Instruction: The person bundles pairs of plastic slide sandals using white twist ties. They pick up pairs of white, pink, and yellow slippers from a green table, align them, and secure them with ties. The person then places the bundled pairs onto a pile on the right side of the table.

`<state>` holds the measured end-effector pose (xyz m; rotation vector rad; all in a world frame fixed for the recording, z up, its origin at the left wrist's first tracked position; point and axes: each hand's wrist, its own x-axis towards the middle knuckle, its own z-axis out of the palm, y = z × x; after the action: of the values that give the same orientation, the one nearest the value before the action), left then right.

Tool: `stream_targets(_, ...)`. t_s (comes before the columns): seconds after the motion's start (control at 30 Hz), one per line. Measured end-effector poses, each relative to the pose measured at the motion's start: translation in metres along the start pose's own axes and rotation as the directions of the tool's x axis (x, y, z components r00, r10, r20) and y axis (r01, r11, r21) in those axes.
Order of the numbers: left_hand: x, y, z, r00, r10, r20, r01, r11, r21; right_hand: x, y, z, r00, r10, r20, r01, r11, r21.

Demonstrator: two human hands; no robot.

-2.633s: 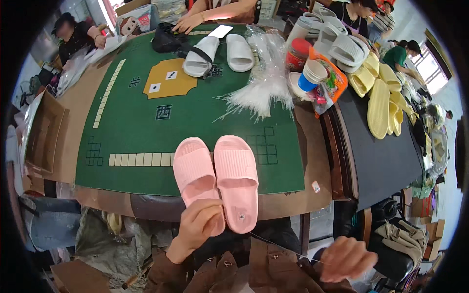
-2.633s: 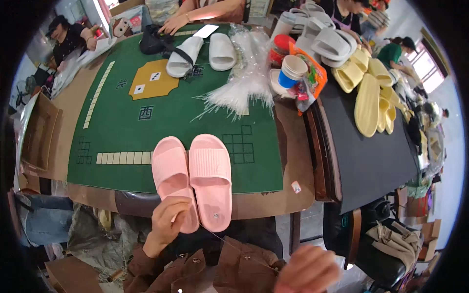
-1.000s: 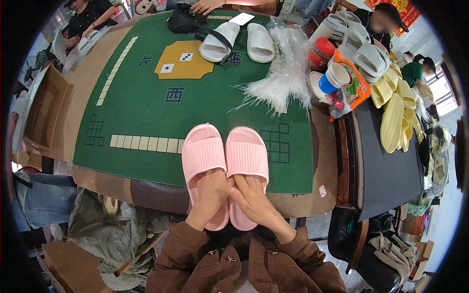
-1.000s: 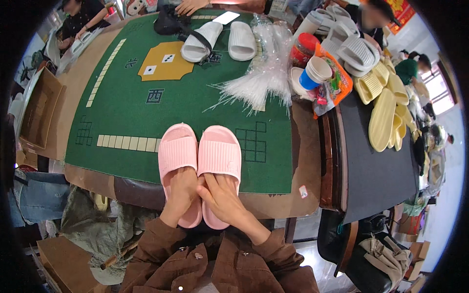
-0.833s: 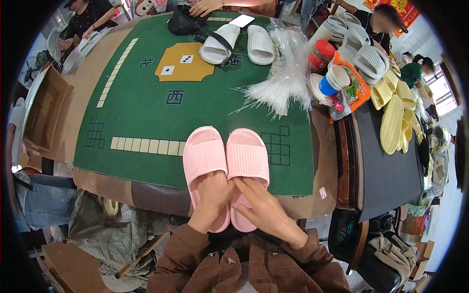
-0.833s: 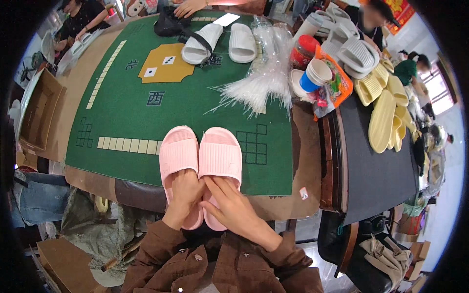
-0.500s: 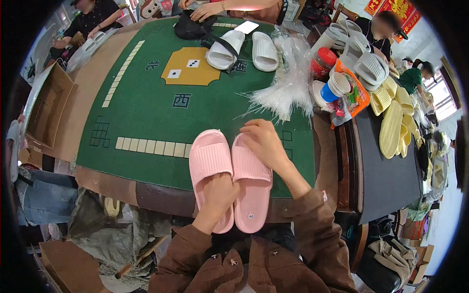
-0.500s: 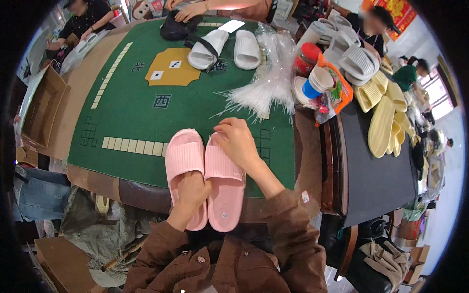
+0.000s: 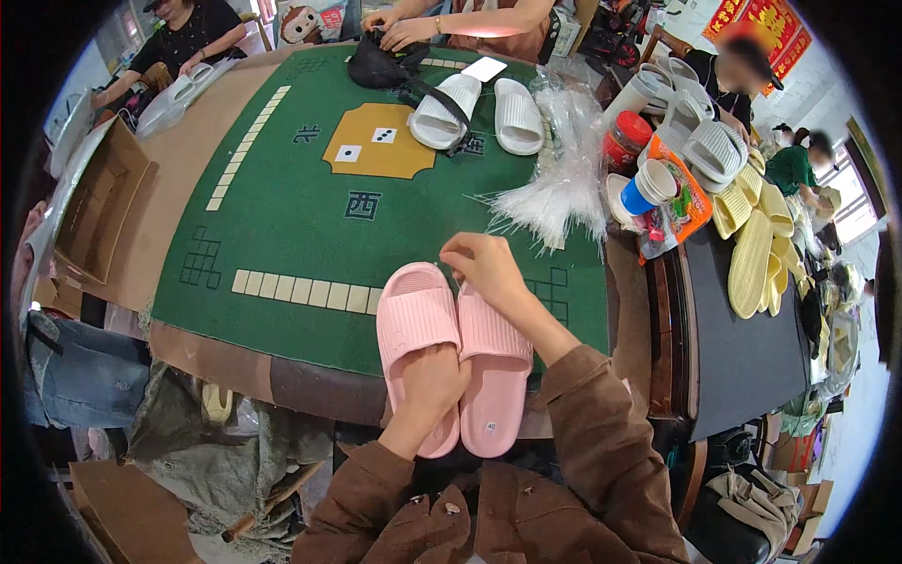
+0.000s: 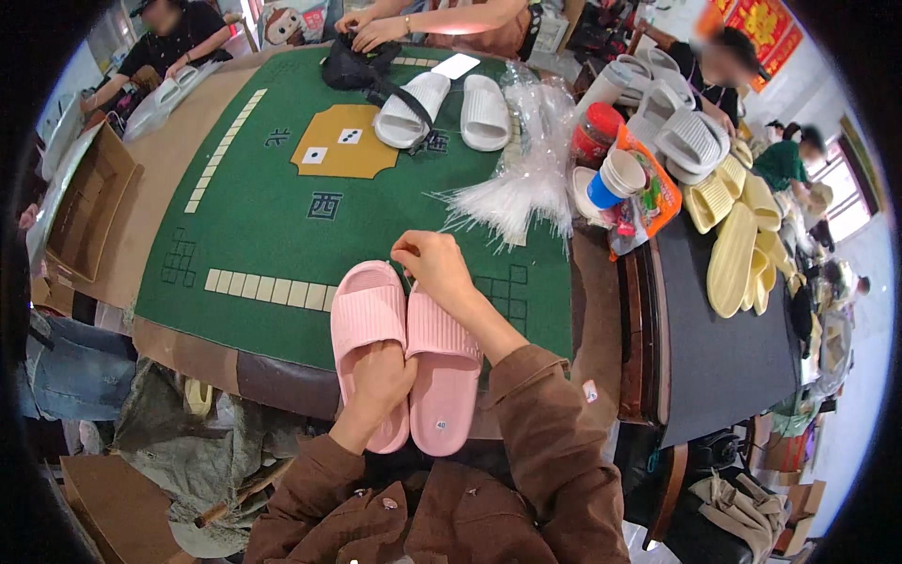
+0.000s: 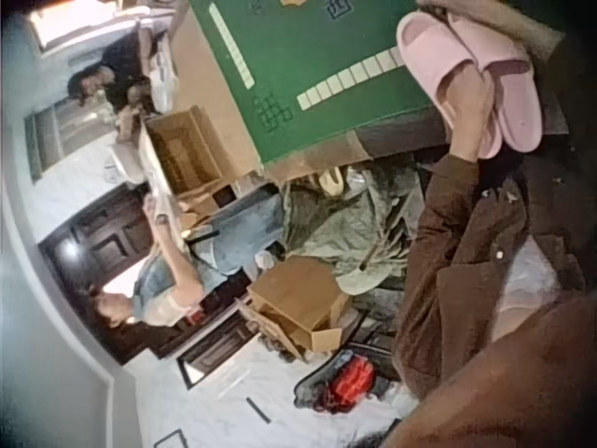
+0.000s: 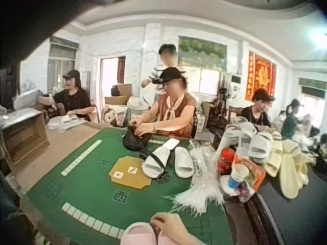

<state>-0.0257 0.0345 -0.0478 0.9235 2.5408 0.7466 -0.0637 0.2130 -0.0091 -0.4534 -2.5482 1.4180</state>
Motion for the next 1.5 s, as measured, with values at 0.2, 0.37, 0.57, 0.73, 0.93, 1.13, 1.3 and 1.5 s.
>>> stream_targets(0.2, 0.000, 0.000, -0.004, 1.000, 0.015, 0.004, -0.015, 1.000, -0.016, 0.002, 0.002, 0.018, 0.985, -0.169, -0.027, 0.158, 0.960, -0.231)
stream_targets(0.37, -0.003, 0.012, -0.019, 0.998, 0.033, 0.045, -0.031, 0.999, -0.044, -0.001, 0.012, 0.015, 0.949, -0.300, -0.094, 0.242, 0.889, -0.389)
stream_targets(0.57, -0.050, 0.017, -0.070, 0.792, 0.458, -0.404, -0.540, 0.834, -0.113, -0.020, -0.016, -0.005, 0.990, 0.065, -0.127, 0.003, 0.881, 0.473)
stream_targets(0.73, 0.024, 0.012, -0.099, 0.835, 0.279, -0.475, -0.430, 0.869, -0.246, -0.034, -0.018, 0.003, 0.967, -0.109, -0.229, 0.197, 0.891, 0.409)
stream_targets(0.93, 0.095, -0.006, -0.074, 0.982, 0.180, -0.060, -0.160, 0.619, -0.769, -0.031, -0.008, 0.009, 0.896, -0.213, -0.389, 0.301, 0.937, 0.180)
stream_targets(1.13, 0.093, -0.003, -0.059, 0.994, 0.072, -0.089, -0.114, 0.637, -0.763, -0.030, 0.000, 0.012, 0.893, -0.174, -0.416, 0.227, 0.971, 0.081)
stream_targets(1.3, 0.099, -0.009, -0.055, 0.994, 0.032, -0.108, -0.106, 0.598, -0.794, -0.035, -0.003, 0.010, 0.920, -0.152, -0.362, 0.193, 0.978, 0.079)
stream_targets(1.5, 0.096, -0.012, -0.056, 0.995, -0.008, -0.100, -0.079, 0.550, -0.831, -0.038, -0.004, 0.016, 0.927, -0.144, -0.345, 0.219, 0.957, 0.189)
